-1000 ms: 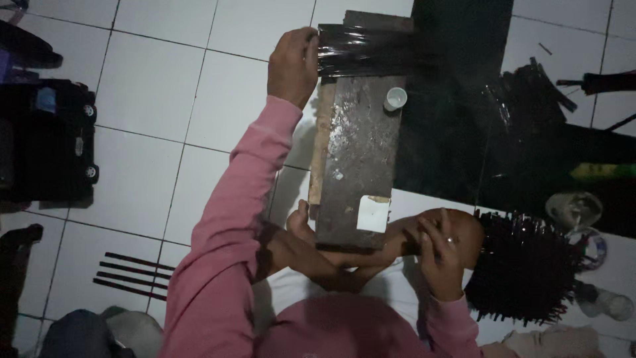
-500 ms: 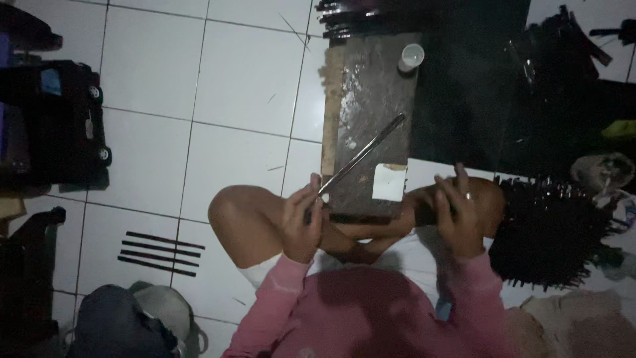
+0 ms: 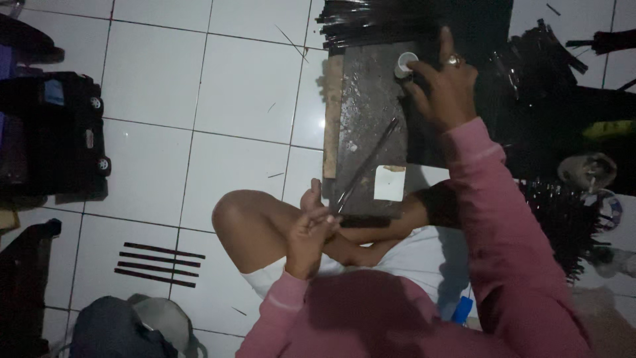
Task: The person sits on the floor and repeatedly rubs thin metal rods against a sharpening stone to sharpen them. They handle the rods one at a time, applying a liquid from a small cup to the stone before sharpening each rod, then placing the finished rods on the floor.
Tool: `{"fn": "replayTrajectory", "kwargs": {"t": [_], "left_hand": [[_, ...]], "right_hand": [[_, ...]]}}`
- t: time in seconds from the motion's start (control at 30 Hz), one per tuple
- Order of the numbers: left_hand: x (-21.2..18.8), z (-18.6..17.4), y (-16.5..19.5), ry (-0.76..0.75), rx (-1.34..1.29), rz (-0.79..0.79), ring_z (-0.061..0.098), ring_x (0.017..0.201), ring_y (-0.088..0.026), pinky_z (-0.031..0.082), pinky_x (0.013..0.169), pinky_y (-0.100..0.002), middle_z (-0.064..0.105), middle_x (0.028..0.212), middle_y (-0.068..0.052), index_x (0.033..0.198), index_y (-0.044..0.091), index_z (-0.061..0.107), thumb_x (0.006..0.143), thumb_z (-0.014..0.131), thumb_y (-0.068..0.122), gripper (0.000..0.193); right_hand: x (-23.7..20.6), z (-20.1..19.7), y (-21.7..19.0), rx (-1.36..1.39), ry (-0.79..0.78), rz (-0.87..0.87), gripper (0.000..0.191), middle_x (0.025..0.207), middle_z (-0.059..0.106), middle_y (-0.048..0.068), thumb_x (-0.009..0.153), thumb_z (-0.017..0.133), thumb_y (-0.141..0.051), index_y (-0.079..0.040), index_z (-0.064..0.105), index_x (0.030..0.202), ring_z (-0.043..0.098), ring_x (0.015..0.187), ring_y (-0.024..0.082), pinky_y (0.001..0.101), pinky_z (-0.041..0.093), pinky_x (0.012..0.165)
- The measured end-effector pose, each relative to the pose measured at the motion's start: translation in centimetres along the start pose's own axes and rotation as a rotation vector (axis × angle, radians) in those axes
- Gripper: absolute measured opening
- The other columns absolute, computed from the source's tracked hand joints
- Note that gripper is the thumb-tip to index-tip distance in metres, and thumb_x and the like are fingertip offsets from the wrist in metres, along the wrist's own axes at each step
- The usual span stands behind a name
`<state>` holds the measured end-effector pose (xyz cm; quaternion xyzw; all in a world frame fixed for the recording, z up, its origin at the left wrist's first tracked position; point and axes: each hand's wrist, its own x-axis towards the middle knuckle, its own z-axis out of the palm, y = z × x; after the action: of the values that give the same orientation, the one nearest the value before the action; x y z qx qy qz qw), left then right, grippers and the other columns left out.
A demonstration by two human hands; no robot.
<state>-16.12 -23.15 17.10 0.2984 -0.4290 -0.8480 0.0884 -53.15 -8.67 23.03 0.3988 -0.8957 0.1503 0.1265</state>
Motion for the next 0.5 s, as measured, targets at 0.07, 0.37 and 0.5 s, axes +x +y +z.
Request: {"fn": "replayTrajectory", "kwargs": {"t": [0.07, 0.37, 0.5], "left_hand": [[0.3, -0.4, -0.4, 0.029, 0.014, -0.047, 0.075, 0.097, -0.023, 0.063, 0.085, -0.035, 0.073, 0.107, -0.015, 0.118, -0.004, 0.065, 0.096, 0.066, 0.002, 0.023], [0.6, -1.8, -0.9, 0.000, 0.021, -0.178, 0.071, 0.084, -0.017, 0.059, 0.075, -0.029, 0.074, 0.099, -0.012, 0.120, -0.003, 0.068, 0.096, 0.069, 0.010, 0.027], [0.8, -2.0, -1.0, -0.021, 0.042, -0.253, 0.071, 0.080, -0.016, 0.057, 0.071, -0.027, 0.075, 0.095, -0.011, 0.120, 0.000, 0.069, 0.094, 0.070, 0.013, 0.029]], "right_hand": [[1.6, 0.8, 0.1, -0.038, -0.036, 0.001, 0.035, 0.170, 0.028, 0.027, 0.094, 0.081, -0.029, -0.021, 0.076, 0.128, 0.052, 0.135, 0.043, 0.0564, 0.036, 0.108], [3.5, 3.0, -0.5, -0.093, -0.039, -0.008, 0.020, 0.170, 0.038, 0.023, 0.095, 0.084, -0.030, -0.017, 0.079, 0.109, 0.057, 0.129, 0.039, 0.0519, 0.041, 0.106], [3.5, 2.5, -0.2, -0.039, -0.002, -0.018, 0.030, 0.167, 0.043, 0.023, 0.092, 0.087, -0.034, -0.012, 0.079, 0.111, 0.063, 0.119, 0.036, 0.0497, 0.046, 0.101]]}}
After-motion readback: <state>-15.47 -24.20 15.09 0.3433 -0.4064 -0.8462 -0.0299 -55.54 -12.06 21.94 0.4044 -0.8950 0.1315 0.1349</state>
